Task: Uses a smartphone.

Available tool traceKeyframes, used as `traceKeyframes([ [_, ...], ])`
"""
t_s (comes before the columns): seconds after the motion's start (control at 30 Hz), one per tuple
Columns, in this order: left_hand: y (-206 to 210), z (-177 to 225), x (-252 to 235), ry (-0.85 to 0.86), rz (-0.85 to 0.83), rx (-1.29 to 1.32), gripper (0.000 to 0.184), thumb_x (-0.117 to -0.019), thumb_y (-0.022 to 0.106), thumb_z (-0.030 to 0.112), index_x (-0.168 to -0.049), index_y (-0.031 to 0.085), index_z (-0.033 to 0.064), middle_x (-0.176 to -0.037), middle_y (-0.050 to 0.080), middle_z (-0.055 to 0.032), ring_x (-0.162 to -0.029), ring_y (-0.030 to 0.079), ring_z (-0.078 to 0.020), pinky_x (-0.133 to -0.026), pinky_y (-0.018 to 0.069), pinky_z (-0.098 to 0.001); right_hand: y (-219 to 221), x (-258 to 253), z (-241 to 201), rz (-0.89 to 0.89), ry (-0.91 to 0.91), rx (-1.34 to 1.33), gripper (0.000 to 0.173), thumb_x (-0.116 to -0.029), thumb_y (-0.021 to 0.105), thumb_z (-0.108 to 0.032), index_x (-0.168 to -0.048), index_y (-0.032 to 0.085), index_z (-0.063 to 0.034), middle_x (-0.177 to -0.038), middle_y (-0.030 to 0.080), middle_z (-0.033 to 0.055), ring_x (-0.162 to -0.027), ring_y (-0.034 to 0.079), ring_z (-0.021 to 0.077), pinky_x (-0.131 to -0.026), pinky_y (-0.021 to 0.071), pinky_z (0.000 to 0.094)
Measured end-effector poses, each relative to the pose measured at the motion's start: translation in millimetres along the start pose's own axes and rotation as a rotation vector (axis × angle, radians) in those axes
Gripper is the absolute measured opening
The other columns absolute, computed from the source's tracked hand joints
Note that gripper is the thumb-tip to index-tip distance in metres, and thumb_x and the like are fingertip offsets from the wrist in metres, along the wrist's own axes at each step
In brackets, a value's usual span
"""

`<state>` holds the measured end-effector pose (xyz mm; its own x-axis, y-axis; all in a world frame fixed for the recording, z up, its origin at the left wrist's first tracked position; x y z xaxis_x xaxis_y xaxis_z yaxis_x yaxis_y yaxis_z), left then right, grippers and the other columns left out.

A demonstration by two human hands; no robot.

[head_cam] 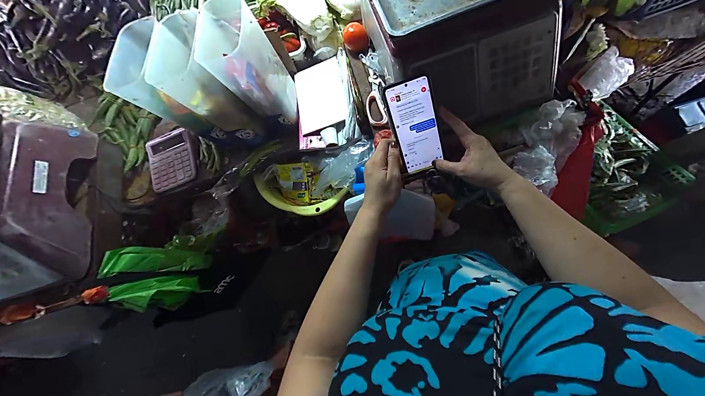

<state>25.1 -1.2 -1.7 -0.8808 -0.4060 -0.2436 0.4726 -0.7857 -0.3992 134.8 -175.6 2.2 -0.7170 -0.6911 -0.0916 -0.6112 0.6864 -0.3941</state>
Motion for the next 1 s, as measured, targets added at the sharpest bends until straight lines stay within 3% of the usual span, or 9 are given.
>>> traceKeyframes([
  [0.6, -0.5, -0.7, -0.2, -0.010, 0.004, -0.001, 0.037, -0.1127, 0.033, 0.020, -0.119, 0.063, -0.0003, -0.083, 0.065, -0.0111, -0.076, 0.066, -0.0174, -0.076, 0.0566, -0.0384, 0.6, -1.0, 2.0, 0.004, 0.008, 0.009, 0.096, -0.0822, 0.082, -0.016, -0.162, 0.030, -0.0237, -0.114, 0.073, 0.0115, -0.098, 0.072, 0.0186, -0.089, 0.0585, 0.0433],
  [0.73, -1.1, 0.3, 0.3, -0.021, 0.003, -0.005, 0.039, -0.1125, 0.032, 0.021, -0.119, 0.064, -0.0009, -0.087, 0.066, -0.0137, -0.080, 0.066, -0.0202, -0.078, 0.0559, -0.0418, -0.7, 1.4, 1.0, 0.003, 0.008, 0.059, 0.096, -0.0836, 0.081, -0.019, -0.163, 0.027, -0.0278, -0.113, 0.072, 0.0141, -0.094, 0.072, 0.0241, -0.082, 0.0588, 0.0487],
  [1.0, -1.0, -0.6, 0.8, -0.020, 0.005, 0.000, 0.039, -0.1129, 0.032, 0.023, -0.120, 0.064, 0.0008, -0.083, 0.065, -0.0113, -0.074, 0.064, -0.0181, -0.074, 0.0554, -0.0390, -0.6, 2.3, 1.6, -0.006, 0.011, 0.064, 0.096, -0.0852, 0.080, -0.018, -0.163, 0.026, -0.0306, -0.113, 0.073, 0.0132, -0.093, 0.073, 0.0228, -0.081, 0.0595, 0.0471],
])
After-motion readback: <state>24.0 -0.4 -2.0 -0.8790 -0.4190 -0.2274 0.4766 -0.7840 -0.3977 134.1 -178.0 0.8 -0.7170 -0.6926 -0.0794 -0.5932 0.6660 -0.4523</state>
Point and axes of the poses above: each hand's wrist, its own x-axis away from the middle knuckle, its own y-axis out of the palm, z = x × y, the point moved 3 cm from there along -x, towards the middle knuckle
